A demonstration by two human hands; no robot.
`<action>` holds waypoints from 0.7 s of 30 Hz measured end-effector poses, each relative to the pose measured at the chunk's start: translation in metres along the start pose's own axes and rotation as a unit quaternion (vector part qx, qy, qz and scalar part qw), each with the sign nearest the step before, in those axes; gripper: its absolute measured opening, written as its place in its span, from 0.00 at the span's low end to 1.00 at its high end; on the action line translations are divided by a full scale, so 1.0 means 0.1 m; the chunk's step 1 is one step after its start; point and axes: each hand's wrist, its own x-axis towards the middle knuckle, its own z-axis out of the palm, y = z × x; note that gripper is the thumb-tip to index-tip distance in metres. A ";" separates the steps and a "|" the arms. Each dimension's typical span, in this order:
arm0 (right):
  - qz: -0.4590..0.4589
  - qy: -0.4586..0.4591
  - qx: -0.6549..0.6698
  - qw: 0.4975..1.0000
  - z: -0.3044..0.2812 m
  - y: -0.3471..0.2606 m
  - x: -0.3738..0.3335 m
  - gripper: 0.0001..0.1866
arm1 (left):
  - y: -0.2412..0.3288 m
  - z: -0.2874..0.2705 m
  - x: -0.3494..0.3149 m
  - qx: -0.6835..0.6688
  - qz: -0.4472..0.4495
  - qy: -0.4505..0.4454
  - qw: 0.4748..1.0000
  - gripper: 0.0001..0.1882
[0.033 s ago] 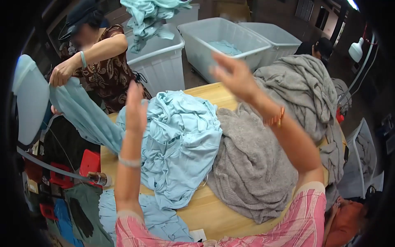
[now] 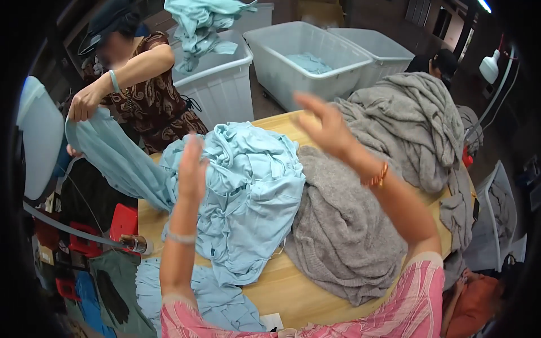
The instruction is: Trimming loose threads and inspecting grey sweaters at a sewing factory workbench.
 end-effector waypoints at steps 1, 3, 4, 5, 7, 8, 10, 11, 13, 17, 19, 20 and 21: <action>0.074 -0.023 0.015 0.997 0.06 0.22 -0.41 0.25 | -0.23 -0.06 -0.35 0.030 -0.084 0.015 0.996 0.31; 0.182 -0.022 0.106 0.977 0.11 0.46 -1.06 0.22 | -0.68 -0.28 -1.09 0.122 -0.068 0.013 0.990 0.26; 0.231 -0.017 0.165 0.959 0.12 0.57 -1.36 0.20 | -0.75 -0.26 -1.47 0.182 -0.031 0.026 0.982 0.27; 0.242 -0.014 0.168 0.956 0.10 0.63 -1.64 0.20 | -0.82 -0.19 -1.82 0.239 0.005 0.035 0.970 0.27; 0.330 0.017 0.235 0.914 0.07 0.73 -2.04 0.18 | -0.86 -0.05 -2.32 0.471 0.103 -0.012 0.876 0.27; 0.341 0.019 0.244 0.907 0.04 0.72 -2.30 0.18 | -0.94 0.04 -2.64 0.477 0.090 -0.026 0.874 0.27; 0.400 0.018 0.273 0.875 -0.19 0.65 -2.86 0.16 | -1.18 0.35 -3.27 0.479 0.054 -0.100 0.870 0.28; 0.417 0.037 0.278 0.864 -0.27 0.65 -3.09 0.16 | -1.29 0.49 -3.50 0.476 0.031 -0.164 0.863 0.28; 0.416 0.075 0.322 0.847 -0.40 0.64 -3.58 0.15 | -1.45 0.76 -3.91 0.461 -0.001 -0.278 0.843 0.33; 0.439 0.105 0.294 0.843 -0.89 0.50 -3.91 0.14 | -1.80 1.30 -4.08 0.506 -0.019 -0.443 0.740 0.38; 0.464 0.072 0.248 0.847 -1.09 0.45 -4.13 0.14 | -2.10 1.30 -3.91 0.536 0.006 -0.462 0.707 0.42; 0.471 0.085 0.230 0.847 -1.09 0.41 -4.41 0.14 | -2.17 1.27 -3.87 0.529 0.005 -0.488 0.694 0.42; 0.486 0.104 0.228 0.837 -1.14 0.33 -4.72 0.14 | -2.23 1.28 -3.91 0.573 0.036 -0.491 0.655 0.42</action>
